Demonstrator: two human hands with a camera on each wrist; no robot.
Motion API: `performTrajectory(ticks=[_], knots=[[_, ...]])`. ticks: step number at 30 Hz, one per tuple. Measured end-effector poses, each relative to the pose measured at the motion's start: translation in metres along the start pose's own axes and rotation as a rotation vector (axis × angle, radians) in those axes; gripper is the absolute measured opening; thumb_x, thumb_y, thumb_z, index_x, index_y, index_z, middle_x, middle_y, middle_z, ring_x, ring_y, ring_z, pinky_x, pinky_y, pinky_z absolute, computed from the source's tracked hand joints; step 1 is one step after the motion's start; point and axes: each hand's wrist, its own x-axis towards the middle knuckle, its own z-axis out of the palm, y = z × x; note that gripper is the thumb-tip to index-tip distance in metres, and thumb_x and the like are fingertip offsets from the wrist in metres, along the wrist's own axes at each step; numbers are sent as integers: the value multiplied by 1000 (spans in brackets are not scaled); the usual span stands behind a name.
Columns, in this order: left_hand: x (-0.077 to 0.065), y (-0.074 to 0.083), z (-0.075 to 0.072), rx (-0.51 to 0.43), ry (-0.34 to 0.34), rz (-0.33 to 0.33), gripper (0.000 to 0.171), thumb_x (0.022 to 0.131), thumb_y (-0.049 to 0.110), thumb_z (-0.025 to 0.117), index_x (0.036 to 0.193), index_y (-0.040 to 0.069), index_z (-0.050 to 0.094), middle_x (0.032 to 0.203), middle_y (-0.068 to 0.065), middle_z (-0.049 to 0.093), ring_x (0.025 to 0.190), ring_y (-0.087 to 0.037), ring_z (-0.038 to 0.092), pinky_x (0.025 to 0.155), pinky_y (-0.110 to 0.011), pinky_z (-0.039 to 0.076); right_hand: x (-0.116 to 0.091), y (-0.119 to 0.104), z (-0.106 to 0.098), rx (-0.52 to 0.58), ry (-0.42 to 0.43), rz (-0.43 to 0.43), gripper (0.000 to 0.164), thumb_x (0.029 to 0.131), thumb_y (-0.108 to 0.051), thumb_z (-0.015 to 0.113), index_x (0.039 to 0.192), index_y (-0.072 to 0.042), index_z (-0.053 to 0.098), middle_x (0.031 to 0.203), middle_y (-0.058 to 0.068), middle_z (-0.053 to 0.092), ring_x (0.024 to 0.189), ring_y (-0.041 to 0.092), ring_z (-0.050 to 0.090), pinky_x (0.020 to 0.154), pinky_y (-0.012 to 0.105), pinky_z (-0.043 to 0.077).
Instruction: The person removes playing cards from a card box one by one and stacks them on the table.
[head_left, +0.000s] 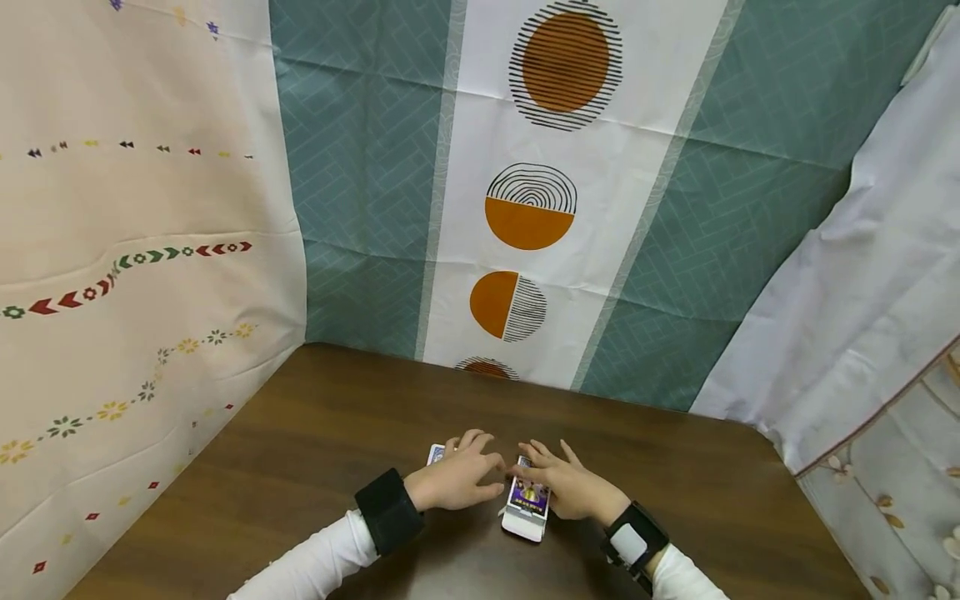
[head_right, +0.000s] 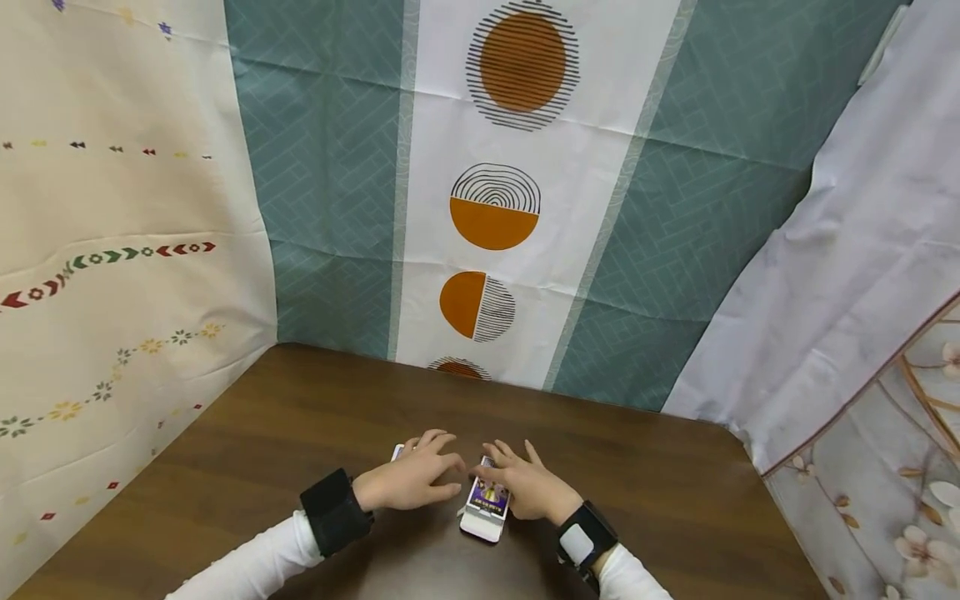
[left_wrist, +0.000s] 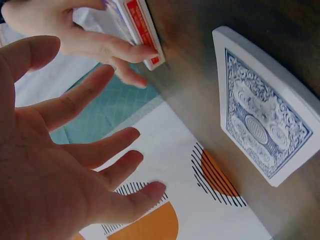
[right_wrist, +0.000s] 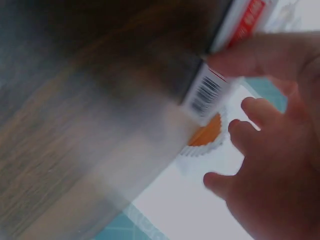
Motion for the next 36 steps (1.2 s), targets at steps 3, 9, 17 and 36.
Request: performTrajectory(ticks=[3,9,17,36], knots=[[-3,-1,3,1,15,26,16,94,30,62,101,17,68,123,-8,55,115,-22,43,90,-40,37,-4,-9,-3,11,-16,24,72,75,6,68,141,-14,49,154,15,35,144,39,27,105,75,15],[-6,-3,12,-86,33,118,13,87,13,67,75,15,71,66,11,56,59,1,41,58,-13,35,-12,-19,-5,51,10,118,65,69,-12,81,129,-7,58,133,12,59,123,33,56,98,80,14],[-9,-2,32,-161,108,32,9,82,6,68,76,8,73,61,8,59,52,4,42,51,-13,36,-22,-15,8,75,128,90,60,68,-33,86,117,-4,65,105,4,72,95,16,68,99,79,13],[7,-10,26,-685,111,-192,40,95,30,60,72,-2,65,57,7,44,51,-8,33,49,-22,25,-19,-22,-32,228,160,124,57,71,-32,83,117,-4,63,90,-3,66,67,-1,51,58,18,43]])
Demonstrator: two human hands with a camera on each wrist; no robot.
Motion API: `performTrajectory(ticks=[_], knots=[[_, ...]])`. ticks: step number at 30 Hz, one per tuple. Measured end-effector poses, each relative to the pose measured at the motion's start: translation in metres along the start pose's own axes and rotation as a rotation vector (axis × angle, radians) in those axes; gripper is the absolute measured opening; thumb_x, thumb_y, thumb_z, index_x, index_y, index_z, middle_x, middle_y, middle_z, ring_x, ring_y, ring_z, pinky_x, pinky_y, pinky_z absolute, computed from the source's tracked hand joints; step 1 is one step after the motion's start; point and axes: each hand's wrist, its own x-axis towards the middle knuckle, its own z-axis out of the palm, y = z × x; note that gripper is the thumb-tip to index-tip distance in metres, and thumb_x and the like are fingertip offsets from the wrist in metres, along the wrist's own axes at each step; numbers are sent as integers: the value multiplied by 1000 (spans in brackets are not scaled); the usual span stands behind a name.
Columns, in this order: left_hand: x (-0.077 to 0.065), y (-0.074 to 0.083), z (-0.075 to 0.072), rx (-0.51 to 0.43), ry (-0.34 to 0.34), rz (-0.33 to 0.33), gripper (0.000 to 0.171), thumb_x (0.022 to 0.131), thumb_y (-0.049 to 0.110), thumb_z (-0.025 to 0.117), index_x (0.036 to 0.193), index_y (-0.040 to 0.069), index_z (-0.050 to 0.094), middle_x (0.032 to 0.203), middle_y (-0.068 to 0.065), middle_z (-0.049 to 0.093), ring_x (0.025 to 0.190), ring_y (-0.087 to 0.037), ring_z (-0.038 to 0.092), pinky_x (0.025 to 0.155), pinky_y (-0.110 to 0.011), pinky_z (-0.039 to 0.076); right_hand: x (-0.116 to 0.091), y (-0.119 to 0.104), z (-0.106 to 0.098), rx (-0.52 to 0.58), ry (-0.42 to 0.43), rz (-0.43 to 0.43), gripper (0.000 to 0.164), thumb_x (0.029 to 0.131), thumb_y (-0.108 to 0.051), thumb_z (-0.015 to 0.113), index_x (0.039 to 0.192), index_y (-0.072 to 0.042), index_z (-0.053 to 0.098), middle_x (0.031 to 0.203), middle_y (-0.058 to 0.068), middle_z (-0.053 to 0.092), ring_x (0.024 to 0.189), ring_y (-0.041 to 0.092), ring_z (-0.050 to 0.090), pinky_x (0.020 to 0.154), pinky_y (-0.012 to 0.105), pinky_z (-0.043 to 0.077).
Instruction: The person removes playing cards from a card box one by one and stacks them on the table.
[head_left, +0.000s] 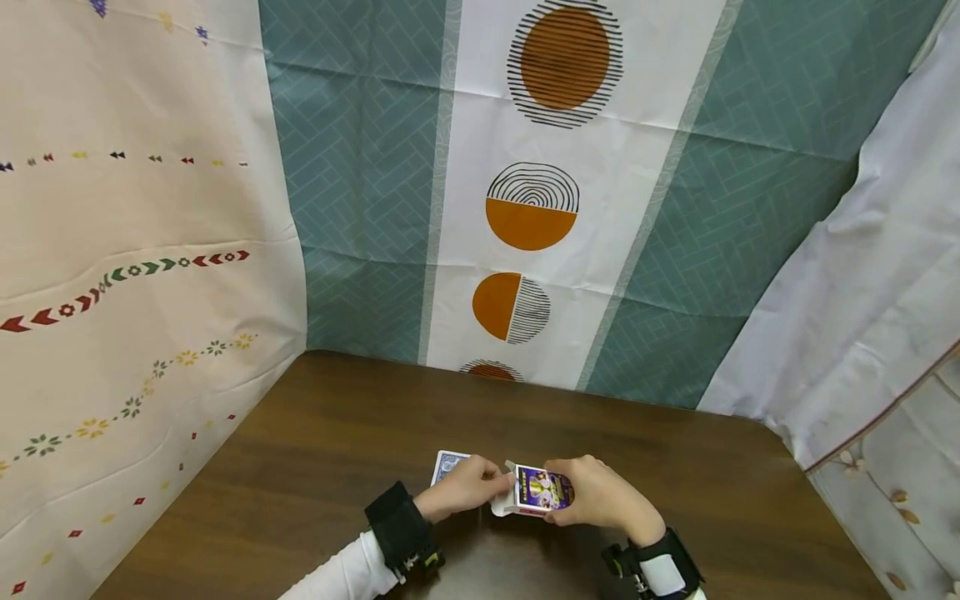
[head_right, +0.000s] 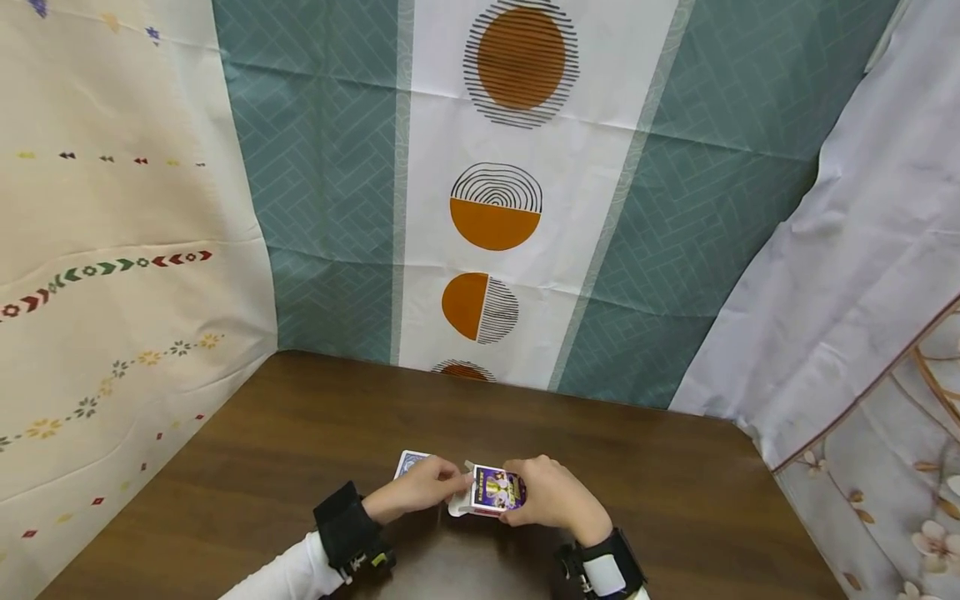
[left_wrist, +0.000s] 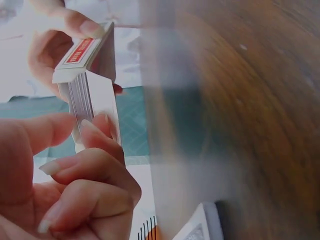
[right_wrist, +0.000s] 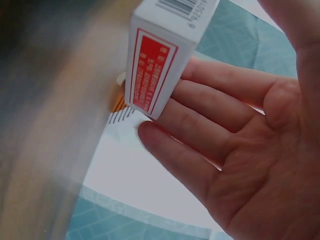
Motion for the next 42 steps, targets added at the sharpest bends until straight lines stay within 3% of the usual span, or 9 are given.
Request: performTrajectory(ticks=[10,16,23,28,34,37,42], knots=[[4,8,-3,-70,-81,-13,28,93,23,63,80,-2,65,63,2,49,53,-10,36,50,-23,27,-2,-5,-7,8,3,15,57,71,-33,83,116,-4,64,89,-3,66,66,-1,50,58,18,43],[5,10,-1,-86,-90,-54,28,92,20,64,78,-3,67,63,4,50,51,-8,35,48,-23,25,-5,-7,-9,9,5,18,60,69,-34,83,116,-3,64,91,-1,68,67,-1,51,58,19,43],[3,11,-5,-198,-149,-107,30,92,21,64,77,-4,67,56,5,43,47,-8,30,45,-22,22,-6,-6,-10,10,18,6,59,69,-35,83,115,-5,65,91,-2,69,68,1,53,59,18,44],[0,8,-7,-264,-154,-90,27,94,20,62,81,-3,66,59,3,51,50,-9,40,48,-23,29,-7,-3,-8,9,30,-2,58,70,-37,82,115,-4,65,92,-2,69,69,0,54,59,17,45],[-4,8,-12,-478,-193,-127,21,98,13,54,99,-6,63,74,-7,68,62,-7,66,54,-18,48,-10,3,-9,13,39,3,57,71,-36,82,115,-5,64,90,-3,67,68,-2,52,58,17,44],[-7,9,-14,-582,-206,-156,25,100,10,49,111,-10,59,86,-12,69,68,-9,69,62,-17,53,-10,6,-10,18,48,4,58,71,-35,82,116,-4,64,90,-2,67,68,-1,52,58,17,44],[-9,8,-19,-652,-159,-143,29,99,5,49,120,-14,55,98,-15,66,74,-10,68,71,-15,53,-9,9,-11,29,62,1,57,72,-35,82,116,-3,63,88,-3,66,69,1,53,58,17,45]])
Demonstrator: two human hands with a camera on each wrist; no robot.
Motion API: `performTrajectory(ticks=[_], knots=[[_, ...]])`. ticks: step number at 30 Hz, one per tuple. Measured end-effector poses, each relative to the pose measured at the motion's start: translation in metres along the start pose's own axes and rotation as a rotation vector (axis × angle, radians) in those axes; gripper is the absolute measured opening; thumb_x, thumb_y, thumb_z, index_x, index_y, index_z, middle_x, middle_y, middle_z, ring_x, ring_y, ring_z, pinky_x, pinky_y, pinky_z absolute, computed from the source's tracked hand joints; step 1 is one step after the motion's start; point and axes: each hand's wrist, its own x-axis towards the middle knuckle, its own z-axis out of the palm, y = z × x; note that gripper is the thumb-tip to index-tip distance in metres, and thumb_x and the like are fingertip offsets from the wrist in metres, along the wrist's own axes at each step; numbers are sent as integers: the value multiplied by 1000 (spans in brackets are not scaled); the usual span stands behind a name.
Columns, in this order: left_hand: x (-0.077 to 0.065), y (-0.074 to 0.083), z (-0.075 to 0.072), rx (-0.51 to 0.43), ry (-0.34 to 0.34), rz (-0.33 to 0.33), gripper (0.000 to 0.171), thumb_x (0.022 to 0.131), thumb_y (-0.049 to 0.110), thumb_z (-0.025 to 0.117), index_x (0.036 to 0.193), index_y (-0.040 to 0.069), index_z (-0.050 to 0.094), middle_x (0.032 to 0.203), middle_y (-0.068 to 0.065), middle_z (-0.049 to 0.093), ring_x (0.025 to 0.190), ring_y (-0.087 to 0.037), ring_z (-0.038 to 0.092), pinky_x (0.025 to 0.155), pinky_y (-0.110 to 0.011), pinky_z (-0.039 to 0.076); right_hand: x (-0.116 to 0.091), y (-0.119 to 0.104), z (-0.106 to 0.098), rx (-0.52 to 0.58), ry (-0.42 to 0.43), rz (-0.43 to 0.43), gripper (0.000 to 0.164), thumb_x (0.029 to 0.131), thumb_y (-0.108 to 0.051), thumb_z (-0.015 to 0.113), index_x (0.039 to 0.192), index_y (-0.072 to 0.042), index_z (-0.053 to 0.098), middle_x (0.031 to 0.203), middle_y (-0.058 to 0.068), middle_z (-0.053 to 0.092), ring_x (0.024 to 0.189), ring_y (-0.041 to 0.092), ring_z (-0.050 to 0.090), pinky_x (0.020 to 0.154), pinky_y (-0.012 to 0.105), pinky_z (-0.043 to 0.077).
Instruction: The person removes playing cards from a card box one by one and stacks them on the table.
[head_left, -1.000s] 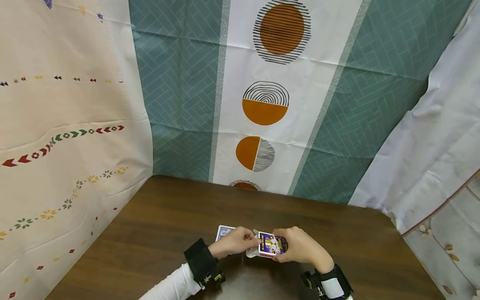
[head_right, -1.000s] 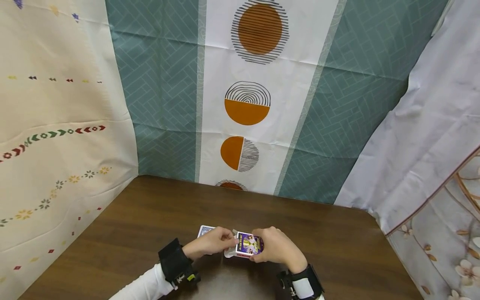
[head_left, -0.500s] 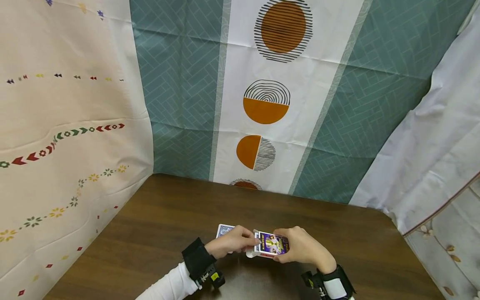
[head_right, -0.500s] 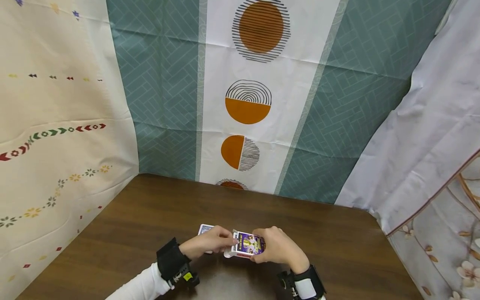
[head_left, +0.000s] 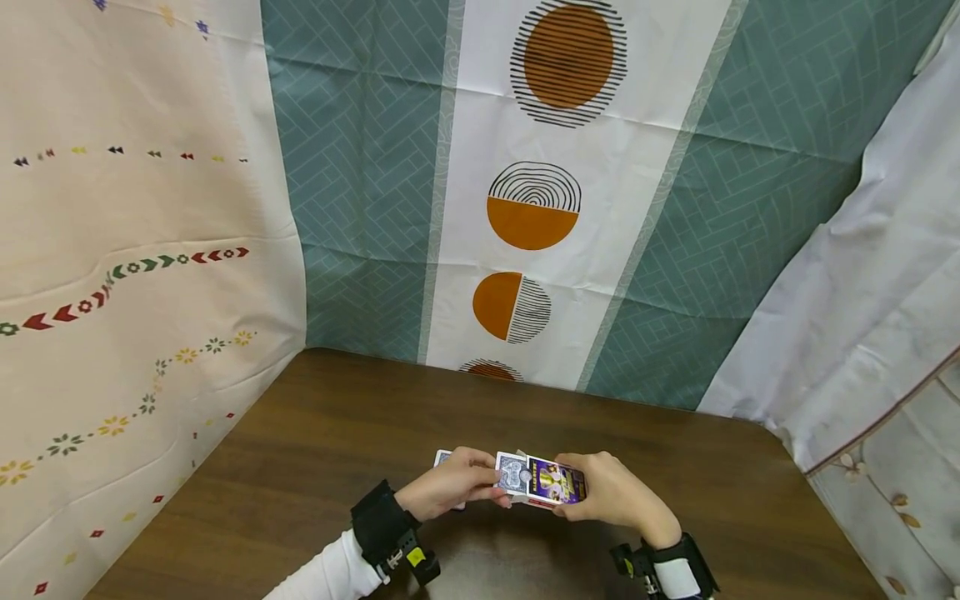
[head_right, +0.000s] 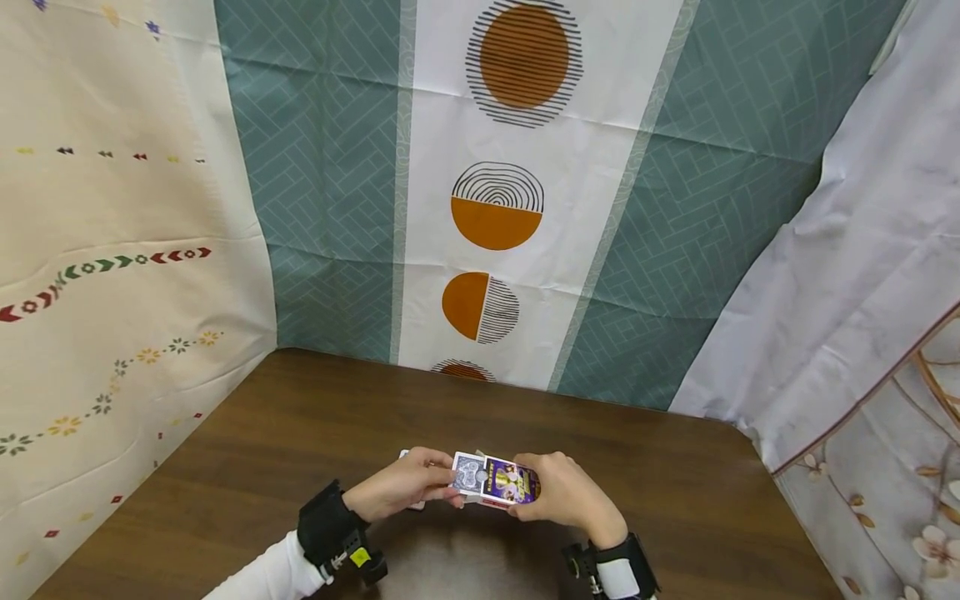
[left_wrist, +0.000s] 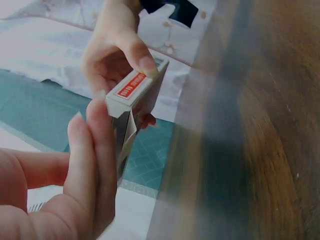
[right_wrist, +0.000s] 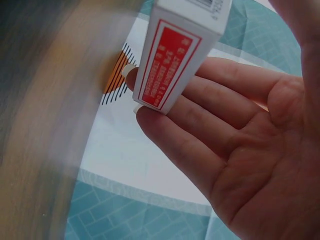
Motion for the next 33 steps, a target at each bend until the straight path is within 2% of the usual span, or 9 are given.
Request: performTrajectory(ticks=[5,10,16,20,24,29,33], knots=[[-6,0,-8,-9,47,20,33,98,3,51,125,-17,52,101,-16,65,75,-9,66,72,-15,53,0,1,1,-1,6,-8,56,73,-36,81,116,-4,64,88,-4,65,68,-1,51,58,17,45],[-13,3,-16,50,89,25,34,98,3,51,126,-15,53,99,-13,66,74,-8,65,72,-16,52,1,-1,2,3,3,-7,55,73,-35,81,116,-6,64,89,-4,66,70,1,53,60,18,46],[-14,3,-17,114,110,21,28,96,6,54,115,-14,60,92,-10,67,70,-8,65,67,-17,51,4,-5,4,-20,15,12,57,72,-37,81,116,-6,64,89,-4,65,70,1,53,59,17,45],[-15,1,-14,97,109,-13,26,94,8,57,112,-12,61,93,-13,68,68,-10,68,61,-16,51,5,-6,6,-19,27,2,56,71,-36,82,114,-6,64,87,-5,65,69,1,53,58,17,44],[-16,1,-16,52,133,-9,32,92,7,62,116,-14,57,93,-15,68,67,-10,68,63,-16,53,4,-5,5,-29,34,5,57,71,-35,82,115,-5,64,88,-4,65,69,1,52,59,17,44],[-19,8,-28,10,215,33,40,92,5,62,122,-16,47,91,-13,64,69,-11,68,68,-19,55,2,-3,3,-34,43,7,55,72,-33,82,116,-5,64,89,-2,66,70,1,52,59,18,45],[-19,16,-47,79,316,79,35,92,7,63,116,-17,55,88,-11,65,71,-11,67,71,-22,55,1,-1,2,-20,42,18,56,73,-34,82,116,-4,64,90,-2,66,70,1,52,60,18,45]])
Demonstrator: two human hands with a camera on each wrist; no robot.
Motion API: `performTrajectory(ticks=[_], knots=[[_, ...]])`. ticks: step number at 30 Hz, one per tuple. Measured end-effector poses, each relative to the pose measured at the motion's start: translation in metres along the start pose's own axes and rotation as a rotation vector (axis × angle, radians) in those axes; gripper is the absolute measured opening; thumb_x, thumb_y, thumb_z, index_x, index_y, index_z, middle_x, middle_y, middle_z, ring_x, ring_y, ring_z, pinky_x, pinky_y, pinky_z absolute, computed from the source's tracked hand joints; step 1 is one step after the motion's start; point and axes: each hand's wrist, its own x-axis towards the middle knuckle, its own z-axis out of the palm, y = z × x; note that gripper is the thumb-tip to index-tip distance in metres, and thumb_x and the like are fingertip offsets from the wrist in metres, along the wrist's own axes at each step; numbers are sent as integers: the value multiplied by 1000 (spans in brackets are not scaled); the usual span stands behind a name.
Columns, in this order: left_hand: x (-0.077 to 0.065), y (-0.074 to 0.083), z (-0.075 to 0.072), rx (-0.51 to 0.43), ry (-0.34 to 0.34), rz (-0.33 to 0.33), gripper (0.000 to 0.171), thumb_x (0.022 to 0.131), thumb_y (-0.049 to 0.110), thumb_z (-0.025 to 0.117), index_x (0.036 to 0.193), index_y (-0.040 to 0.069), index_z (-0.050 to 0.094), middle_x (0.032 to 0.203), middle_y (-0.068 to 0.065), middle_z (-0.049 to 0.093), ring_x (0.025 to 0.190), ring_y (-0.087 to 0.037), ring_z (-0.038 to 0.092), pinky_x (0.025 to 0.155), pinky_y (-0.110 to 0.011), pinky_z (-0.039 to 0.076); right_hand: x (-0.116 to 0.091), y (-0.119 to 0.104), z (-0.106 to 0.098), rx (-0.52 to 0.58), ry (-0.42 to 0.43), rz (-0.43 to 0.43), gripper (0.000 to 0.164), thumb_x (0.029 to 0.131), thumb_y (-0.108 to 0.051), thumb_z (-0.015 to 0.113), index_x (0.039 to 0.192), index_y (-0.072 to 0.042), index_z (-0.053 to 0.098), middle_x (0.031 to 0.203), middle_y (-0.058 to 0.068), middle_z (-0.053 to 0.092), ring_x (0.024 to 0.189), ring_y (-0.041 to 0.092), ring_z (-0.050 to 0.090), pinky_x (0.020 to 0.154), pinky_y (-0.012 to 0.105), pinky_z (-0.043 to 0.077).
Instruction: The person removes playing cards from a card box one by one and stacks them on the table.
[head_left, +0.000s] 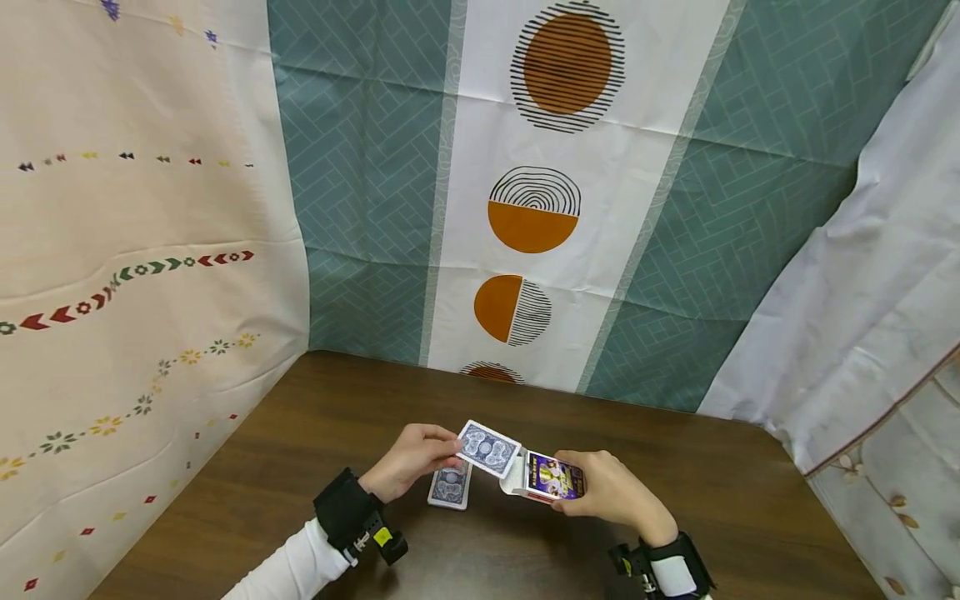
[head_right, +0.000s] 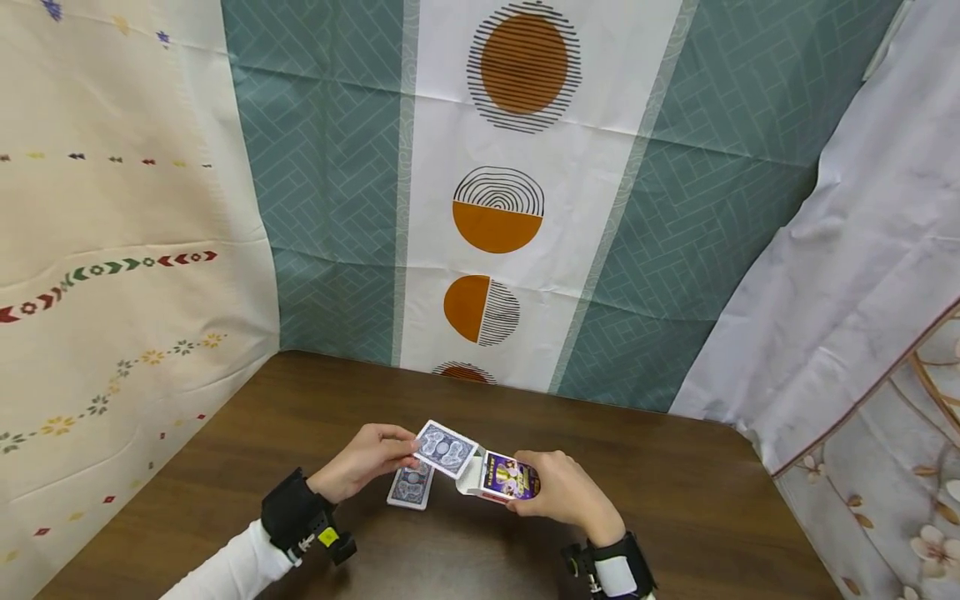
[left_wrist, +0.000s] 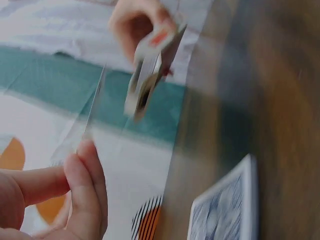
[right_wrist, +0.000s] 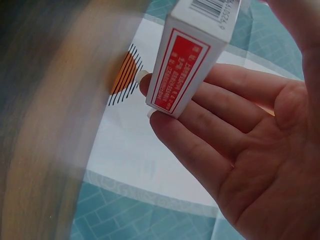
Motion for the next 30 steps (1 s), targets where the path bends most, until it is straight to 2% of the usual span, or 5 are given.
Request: performTrajectory(ticks=[6,12,16,23,30], knots=[[19,2,-32,81,94,-40,27,93,4,61,115,-12,63,87,-7,66,70,-10,62,67,-19,51,0,1,3,21,-11,7,57,73,-33,82,118,-2,63,89,-2,65,69,1,52,59,18,44],[41,2,-53,289,39,-151,22,91,8,64,110,-2,70,78,-3,64,66,-11,55,60,-21,45,0,4,4,27,-12,12,55,73,-32,82,116,-3,63,88,-2,64,69,2,51,59,18,45],[56,2,-63,445,-11,-173,21,86,15,72,104,3,73,70,1,59,61,-11,49,54,-21,37,2,5,5,26,-17,3,56,74,-33,82,116,-2,63,88,-1,64,70,2,52,60,18,45],[69,-10,-57,550,-3,-155,19,80,14,77,94,2,75,75,2,61,64,-14,46,55,-23,34,3,8,9,32,-33,17,57,73,-34,82,117,-3,63,90,-1,65,70,2,52,60,18,44],[68,-19,-48,664,52,-42,13,77,10,80,86,1,77,88,-7,73,78,-15,56,68,-28,45,5,10,12,24,-37,13,57,73,-36,81,117,-4,64,91,-1,66,71,2,52,61,18,45]])
